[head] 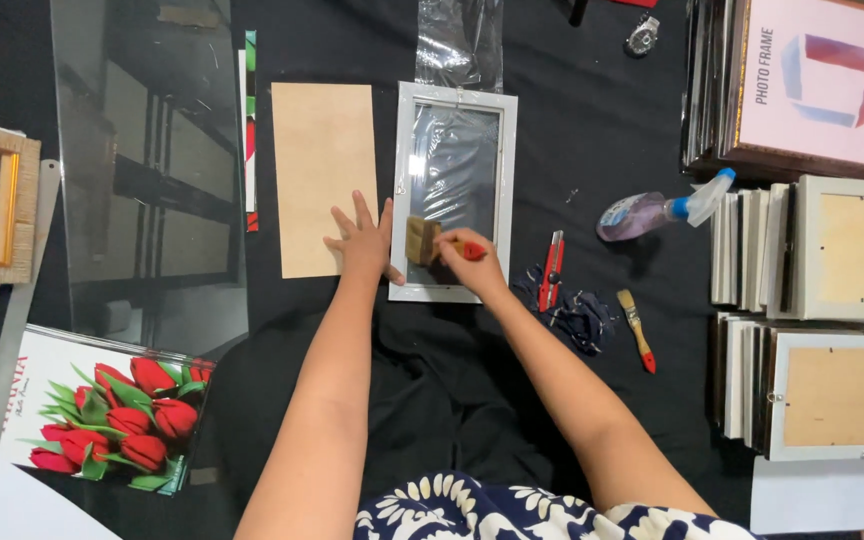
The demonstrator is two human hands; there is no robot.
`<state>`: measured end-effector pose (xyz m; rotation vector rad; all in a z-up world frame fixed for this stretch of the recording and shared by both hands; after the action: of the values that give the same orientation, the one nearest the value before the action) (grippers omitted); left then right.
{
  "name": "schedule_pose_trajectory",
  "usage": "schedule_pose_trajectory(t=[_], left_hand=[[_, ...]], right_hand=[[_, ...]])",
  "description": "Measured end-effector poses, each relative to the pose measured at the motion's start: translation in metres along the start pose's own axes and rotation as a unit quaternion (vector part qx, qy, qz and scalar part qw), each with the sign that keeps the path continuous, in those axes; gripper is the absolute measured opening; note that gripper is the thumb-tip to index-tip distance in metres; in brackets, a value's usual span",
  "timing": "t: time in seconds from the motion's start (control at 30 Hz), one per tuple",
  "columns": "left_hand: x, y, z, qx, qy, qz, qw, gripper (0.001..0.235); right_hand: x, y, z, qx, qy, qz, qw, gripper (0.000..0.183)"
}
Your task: The person removes the backboard and protective film from a photo frame, then uses a brush to wipe the glass surface. They handle the frame, backboard, and brush while working at a table with other frames and supplies nearby.
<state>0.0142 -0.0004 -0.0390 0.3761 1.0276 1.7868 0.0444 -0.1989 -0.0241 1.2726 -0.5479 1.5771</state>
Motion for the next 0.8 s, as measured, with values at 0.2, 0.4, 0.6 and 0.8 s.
schedule_pose_trajectory(t=[0.2, 0.4, 0.6, 0.8], left_hand=[[0.001, 0.0, 0.002, 0.004, -0.002, -0.007, 1.0, 0.155], [0.001, 0.007, 0.008, 0.01, -0.004, -0.003, 1.0, 0.157], [0.003, 0.006, 0.006, 0.008, -0.019, 0.0, 1.0, 0.157], [0.001, 0.008, 0.006, 0.01, -0.023, 0.004, 1.0, 0.159]], right_hand=[[0.002, 0.034, 0.012, 0.052, 0.154, -0.05, 0.985, 0.012], [0.036, 0.03, 0.005, -0.043, 0.205, 0.026, 0.977, 0.01], [0.0, 0.027, 0.037, -0.036, 0.252, -0.039, 0.966, 0.012], [0.018, 0.031, 0.046, -0.078, 0.297, 0.029, 0.951, 0.009]])
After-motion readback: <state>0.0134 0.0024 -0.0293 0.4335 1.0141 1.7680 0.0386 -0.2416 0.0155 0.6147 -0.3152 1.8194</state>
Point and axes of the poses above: each hand's wrist, its own y-axis away from the middle knuckle, its own z-axis out of the back of the hand, x = y × z, the point moved 2 cm from there along -y, towards the middle knuckle, and after that the axes turned 4 degrees about x, right-handed, at the moved point
